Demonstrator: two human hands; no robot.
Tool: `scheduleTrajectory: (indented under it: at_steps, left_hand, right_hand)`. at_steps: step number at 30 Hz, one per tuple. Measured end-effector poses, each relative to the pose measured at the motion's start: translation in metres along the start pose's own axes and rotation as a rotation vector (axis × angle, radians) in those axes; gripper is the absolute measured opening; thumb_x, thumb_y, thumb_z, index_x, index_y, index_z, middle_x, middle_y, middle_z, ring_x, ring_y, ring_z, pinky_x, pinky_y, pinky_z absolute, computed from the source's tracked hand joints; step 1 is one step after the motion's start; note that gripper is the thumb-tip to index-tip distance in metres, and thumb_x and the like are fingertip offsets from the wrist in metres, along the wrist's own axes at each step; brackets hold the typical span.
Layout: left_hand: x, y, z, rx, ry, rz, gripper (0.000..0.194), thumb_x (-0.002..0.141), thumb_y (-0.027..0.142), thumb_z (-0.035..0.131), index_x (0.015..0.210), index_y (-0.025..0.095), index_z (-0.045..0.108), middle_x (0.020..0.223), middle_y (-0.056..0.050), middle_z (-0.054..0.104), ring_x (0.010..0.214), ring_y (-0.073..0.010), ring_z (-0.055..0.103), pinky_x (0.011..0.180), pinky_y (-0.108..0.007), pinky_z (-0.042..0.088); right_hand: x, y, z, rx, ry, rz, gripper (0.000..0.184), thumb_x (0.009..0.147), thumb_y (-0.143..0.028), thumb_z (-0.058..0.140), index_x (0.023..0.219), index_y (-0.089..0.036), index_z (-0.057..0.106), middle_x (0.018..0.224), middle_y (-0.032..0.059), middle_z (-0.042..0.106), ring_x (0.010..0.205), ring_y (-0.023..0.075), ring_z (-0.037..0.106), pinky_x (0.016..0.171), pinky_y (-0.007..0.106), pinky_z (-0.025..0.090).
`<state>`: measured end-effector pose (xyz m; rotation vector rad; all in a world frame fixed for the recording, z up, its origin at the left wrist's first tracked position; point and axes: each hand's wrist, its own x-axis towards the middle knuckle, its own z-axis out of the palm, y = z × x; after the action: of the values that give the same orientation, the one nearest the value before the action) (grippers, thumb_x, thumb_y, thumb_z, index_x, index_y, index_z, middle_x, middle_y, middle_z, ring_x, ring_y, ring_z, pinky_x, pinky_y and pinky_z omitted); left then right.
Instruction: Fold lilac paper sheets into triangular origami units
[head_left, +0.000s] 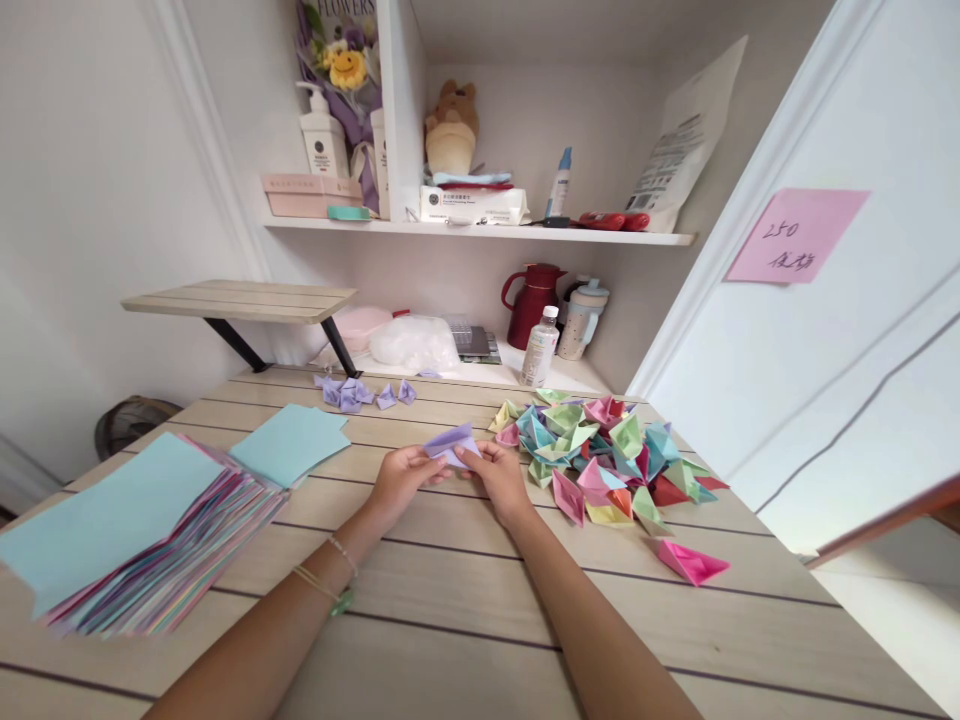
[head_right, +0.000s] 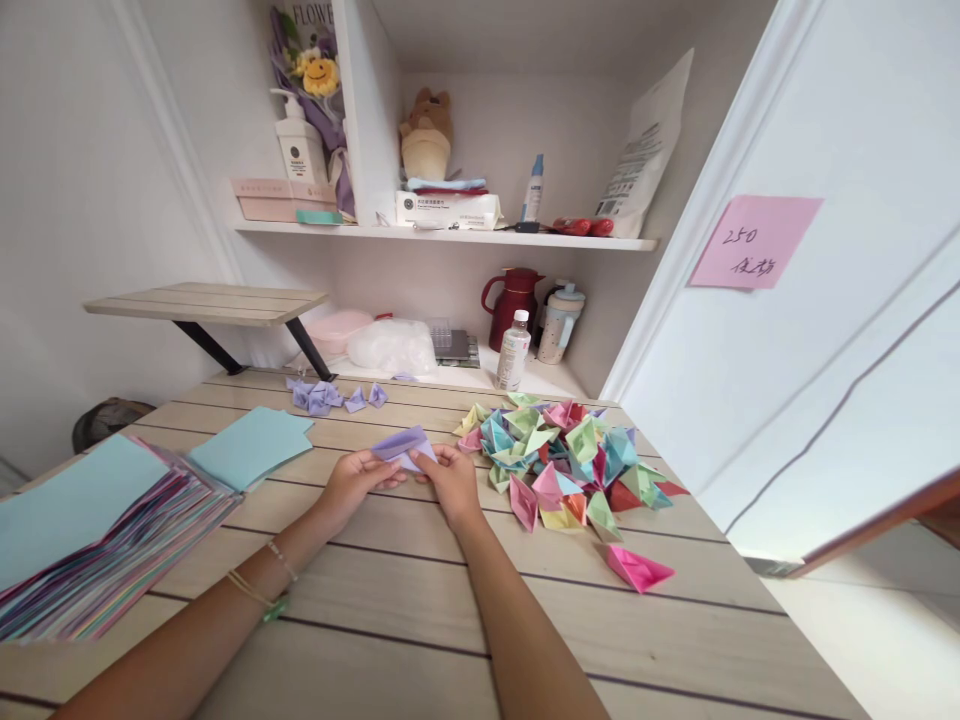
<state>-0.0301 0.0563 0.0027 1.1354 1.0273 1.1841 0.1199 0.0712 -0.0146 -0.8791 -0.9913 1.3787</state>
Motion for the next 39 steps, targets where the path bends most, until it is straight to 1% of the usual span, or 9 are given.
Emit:
scheduleTrajectory:
  at_steps: [5, 7, 11, 13, 20, 25, 28, 33, 39]
  left_hand:
    - [-0.001, 0.003, 0.001, -0.030, 0.052, -0.051, 0.033, 0.056, 0.027, 0.075, 0.080, 0.007, 0.066, 0.069, -0.010, 0.070, 0.067, -0.0193, 0.066, 0.066, -0.028, 0.052]
    - [-0.001, 0.004, -0.001, -0.025, 0.032, -0.059, 0.032, 0.057, 0.027, 0.075, 0.080, 0.007, 0.066, 0.070, -0.010, 0.070, 0.067, -0.0191, 0.066, 0.067, -0.028, 0.052]
    - [0.001, 0.004, -0.005, -0.011, -0.078, -0.056, 0.032, 0.060, 0.027, 0.073, 0.084, 0.007, 0.066, 0.076, -0.011, 0.070, 0.072, -0.0194, 0.066, 0.071, -0.029, 0.051]
    - [0.001, 0.004, -0.007, -0.012, -0.106, -0.051, 0.032, 0.061, 0.028, 0.072, 0.084, 0.008, 0.066, 0.078, -0.012, 0.070, 0.075, -0.0202, 0.066, 0.073, -0.029, 0.051]
    - [0.001, 0.003, -0.007, -0.051, -0.055, -0.081, 0.027, 0.061, 0.026, 0.072, 0.079, 0.008, 0.066, 0.084, -0.013, 0.070, 0.080, -0.0222, 0.066, 0.074, -0.029, 0.051]
    - [0.001, 0.005, -0.007, -0.059, -0.053, -0.110, 0.028, 0.060, 0.025, 0.073, 0.080, 0.007, 0.066, 0.084, -0.014, 0.070, 0.080, -0.0230, 0.066, 0.075, -0.030, 0.051]
    - [0.001, 0.006, -0.008, -0.070, -0.073, -0.124, 0.028, 0.061, 0.026, 0.073, 0.080, 0.006, 0.066, 0.085, -0.015, 0.069, 0.084, -0.0244, 0.065, 0.076, -0.031, 0.050]
    - [0.000, 0.008, -0.010, -0.085, -0.164, -0.103, 0.032, 0.065, 0.028, 0.069, 0.090, 0.008, 0.066, 0.094, -0.016, 0.067, 0.088, -0.0240, 0.064, 0.077, -0.032, 0.049]
    - [0.000, 0.008, -0.009, -0.029, -0.170, -0.084, 0.031, 0.066, 0.029, 0.068, 0.088, 0.008, 0.065, 0.086, -0.015, 0.069, 0.083, -0.0218, 0.065, 0.074, -0.029, 0.050]
  right_hand:
    - [-0.001, -0.002, 0.001, 0.004, -0.020, 0.002, 0.026, 0.051, -0.035, 0.076, 0.063, -0.015, 0.064, 0.059, 0.0001, 0.063, 0.060, 0.0140, 0.057, 0.057, 0.025, 0.046]
    - [-0.001, -0.003, 0.001, -0.003, -0.011, 0.008, 0.025, 0.051, -0.034, 0.076, 0.061, -0.015, 0.064, 0.058, 0.0000, 0.063, 0.058, 0.0135, 0.056, 0.057, 0.025, 0.046]
    - [-0.002, -0.004, 0.001, -0.015, 0.005, 0.012, 0.026, 0.051, -0.036, 0.075, 0.060, -0.015, 0.064, 0.058, 0.0000, 0.063, 0.057, 0.0138, 0.057, 0.057, 0.026, 0.046]
    - [-0.002, -0.005, 0.001, -0.015, 0.005, 0.012, 0.026, 0.052, -0.038, 0.074, 0.060, -0.015, 0.064, 0.058, 0.0004, 0.064, 0.059, 0.0146, 0.058, 0.057, 0.026, 0.047]
    - [-0.001, -0.005, 0.001, -0.023, 0.003, 0.012, 0.025, 0.052, -0.036, 0.075, 0.061, -0.015, 0.065, 0.057, 0.0006, 0.064, 0.054, 0.0132, 0.056, 0.055, 0.025, 0.046]
    - [-0.001, -0.005, 0.001, -0.028, 0.010, 0.015, 0.025, 0.051, -0.035, 0.075, 0.061, -0.014, 0.066, 0.055, 0.0008, 0.064, 0.052, 0.0133, 0.056, 0.053, 0.025, 0.046]
    - [-0.001, -0.005, 0.001, -0.031, 0.015, 0.016, 0.025, 0.051, -0.035, 0.075, 0.061, -0.014, 0.066, 0.056, 0.0010, 0.064, 0.052, 0.0131, 0.056, 0.054, 0.026, 0.046]
    - [-0.001, -0.004, 0.001, -0.032, 0.031, 0.007, 0.026, 0.051, -0.037, 0.074, 0.059, -0.015, 0.064, 0.057, 0.0014, 0.064, 0.057, 0.0149, 0.057, 0.055, 0.026, 0.047]
    - [-0.001, -0.005, 0.000, -0.035, 0.031, 0.009, 0.027, 0.051, -0.039, 0.074, 0.058, -0.015, 0.063, 0.058, 0.0022, 0.064, 0.058, 0.0157, 0.058, 0.055, 0.027, 0.048]
